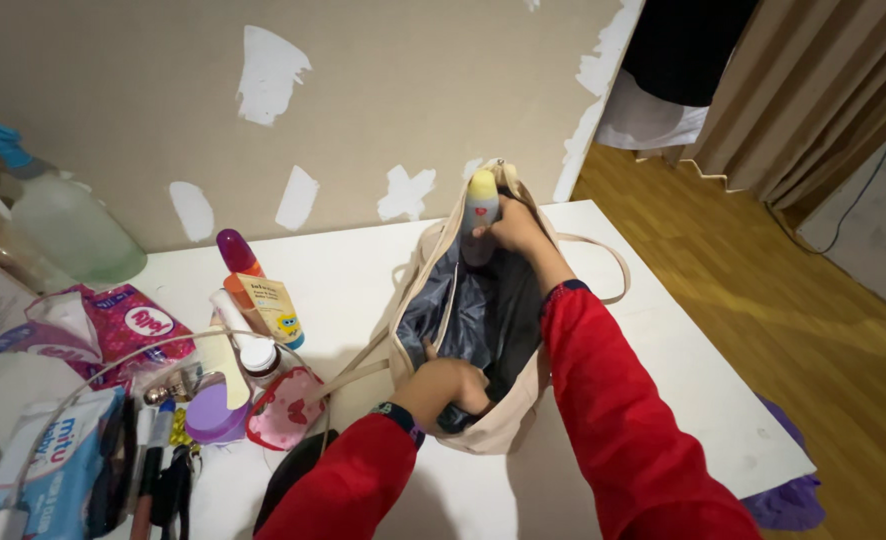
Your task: The person packs a beige tote bag with daily essentials from a white table. They place a yellow bottle, a tube, a packet of wipes, a black cloth, several small bottles, a pink pouch, a small container, a hair clip, a pink case, a black pouch, sunglasses, a white charger, and a pen into the bag one by one.
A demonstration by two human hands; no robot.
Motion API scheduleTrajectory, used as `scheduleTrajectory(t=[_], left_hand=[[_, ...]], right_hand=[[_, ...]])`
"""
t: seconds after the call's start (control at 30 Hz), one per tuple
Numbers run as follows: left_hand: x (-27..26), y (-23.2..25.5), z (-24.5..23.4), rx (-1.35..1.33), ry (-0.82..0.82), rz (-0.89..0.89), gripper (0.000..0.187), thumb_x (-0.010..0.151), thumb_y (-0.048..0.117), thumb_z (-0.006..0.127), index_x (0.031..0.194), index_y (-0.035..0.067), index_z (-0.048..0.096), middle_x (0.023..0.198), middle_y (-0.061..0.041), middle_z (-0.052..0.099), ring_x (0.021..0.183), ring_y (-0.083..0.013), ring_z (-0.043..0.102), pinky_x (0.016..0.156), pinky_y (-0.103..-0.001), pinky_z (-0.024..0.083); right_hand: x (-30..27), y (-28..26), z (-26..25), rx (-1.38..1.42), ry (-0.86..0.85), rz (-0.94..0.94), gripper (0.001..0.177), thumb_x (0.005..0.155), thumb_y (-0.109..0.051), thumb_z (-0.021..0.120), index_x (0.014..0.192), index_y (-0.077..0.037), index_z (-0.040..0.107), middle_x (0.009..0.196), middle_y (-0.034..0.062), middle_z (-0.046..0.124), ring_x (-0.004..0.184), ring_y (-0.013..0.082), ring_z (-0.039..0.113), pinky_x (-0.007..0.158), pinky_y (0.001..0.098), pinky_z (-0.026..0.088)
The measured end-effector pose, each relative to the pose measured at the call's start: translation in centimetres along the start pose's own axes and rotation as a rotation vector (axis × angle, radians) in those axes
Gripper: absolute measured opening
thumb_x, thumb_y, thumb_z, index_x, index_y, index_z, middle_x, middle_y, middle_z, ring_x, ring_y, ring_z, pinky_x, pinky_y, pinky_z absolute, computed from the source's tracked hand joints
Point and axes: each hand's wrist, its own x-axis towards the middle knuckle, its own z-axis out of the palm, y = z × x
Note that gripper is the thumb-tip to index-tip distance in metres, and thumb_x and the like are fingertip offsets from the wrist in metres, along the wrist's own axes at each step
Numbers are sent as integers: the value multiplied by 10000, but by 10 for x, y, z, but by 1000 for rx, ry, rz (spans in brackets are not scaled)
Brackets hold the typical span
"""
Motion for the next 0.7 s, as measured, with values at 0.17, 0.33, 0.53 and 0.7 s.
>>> scheduleTrajectory(t=[0.17,0.33,0.53,0.7], left_hand=[[-1,1,-7,0,-14,3,787,883,668,499,1542,243,440,1660,-74,315,1550,-378,220,1099,-852,-80],[2,3,-11,7,-5,4,786,888,675,493,1526,216,468,1642,-82,353,1535,-373,261,1109,-848,-37],[3,3,-11,-2,22,15,789,894,682,487,1506,184,502,1620,-91,400,1517,-368,310,1121,-843,16],[-15,-2,-12,-30,251,122,710,878,666,543,1423,216,604,1469,-125,563,1372,-356,508,1118,-625,336]], right_hand=[[3,21,7,33,-196,169,533,704,-67,879,1199,-19,688,1062,122,763,945,250,718,798,374,574],[-7,36,1,123,-262,150,454,715,-55,888,1133,4,719,1036,108,774,912,219,725,768,324,585],[-35,-8,-5,-60,-161,253,530,641,-106,929,1121,28,745,982,163,780,868,294,750,744,364,590],[-74,-59,-14,-328,132,221,921,504,-141,987,1321,-73,566,966,212,738,869,361,739,749,439,592]])
